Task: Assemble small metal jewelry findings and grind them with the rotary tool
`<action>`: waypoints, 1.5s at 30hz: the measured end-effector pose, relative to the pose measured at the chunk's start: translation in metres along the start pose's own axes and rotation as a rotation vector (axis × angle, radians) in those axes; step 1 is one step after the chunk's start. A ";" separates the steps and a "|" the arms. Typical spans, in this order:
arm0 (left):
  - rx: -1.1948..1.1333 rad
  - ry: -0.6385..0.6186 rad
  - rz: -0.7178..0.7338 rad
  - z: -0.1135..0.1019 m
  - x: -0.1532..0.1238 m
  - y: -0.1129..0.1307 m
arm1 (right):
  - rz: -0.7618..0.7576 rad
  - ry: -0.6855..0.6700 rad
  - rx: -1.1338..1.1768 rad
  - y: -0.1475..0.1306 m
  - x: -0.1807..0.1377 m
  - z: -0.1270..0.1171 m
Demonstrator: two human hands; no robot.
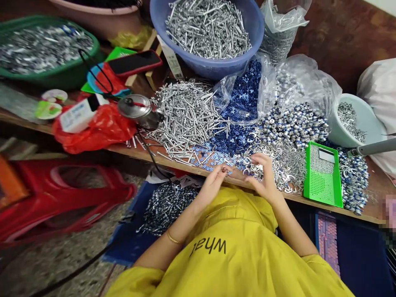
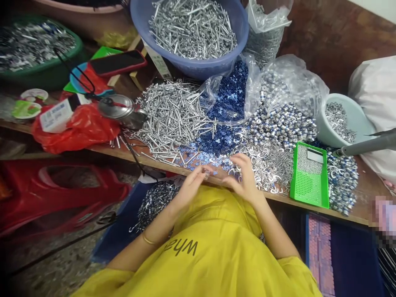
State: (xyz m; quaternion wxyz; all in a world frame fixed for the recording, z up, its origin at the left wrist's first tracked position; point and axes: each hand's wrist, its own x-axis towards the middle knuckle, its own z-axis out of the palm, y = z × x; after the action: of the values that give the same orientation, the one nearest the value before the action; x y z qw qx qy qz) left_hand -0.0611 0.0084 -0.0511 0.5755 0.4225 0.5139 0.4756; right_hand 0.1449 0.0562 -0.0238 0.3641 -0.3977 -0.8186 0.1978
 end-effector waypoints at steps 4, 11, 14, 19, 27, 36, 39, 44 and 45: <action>0.012 0.164 0.002 -0.023 0.000 -0.005 | 0.188 -0.129 -0.206 0.012 0.010 0.024; -0.018 0.149 -0.051 -0.018 -0.003 -0.013 | 0.178 -0.348 -0.522 0.017 0.014 0.038; -0.034 0.159 -0.064 -0.019 -0.003 -0.017 | 0.198 -0.344 -0.527 0.019 0.015 0.026; -0.050 0.112 -0.046 -0.015 0.000 -0.014 | 0.152 -0.282 -0.521 0.014 0.030 0.039; -0.065 0.142 -0.068 -0.017 -0.007 -0.007 | 0.173 -0.292 -0.454 0.023 0.033 0.059; -0.050 0.139 -0.053 -0.015 -0.004 -0.011 | 0.167 -0.278 -0.396 0.022 0.027 0.055; -0.048 0.143 -0.063 -0.016 -0.005 -0.013 | 0.190 -0.159 -0.247 0.022 0.026 0.054; -0.200 0.191 -0.091 -0.018 -0.007 -0.013 | 0.360 0.238 0.257 0.021 0.017 0.037; -0.262 0.197 -0.098 -0.018 -0.007 -0.011 | 0.396 0.189 0.379 0.020 0.013 0.034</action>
State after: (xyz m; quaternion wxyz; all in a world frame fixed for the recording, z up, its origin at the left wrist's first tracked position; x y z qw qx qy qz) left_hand -0.0780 -0.0008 -0.0625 0.5952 0.2696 0.5212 0.5490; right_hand 0.1236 0.0777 -0.0526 0.4609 -0.4913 -0.6359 0.3767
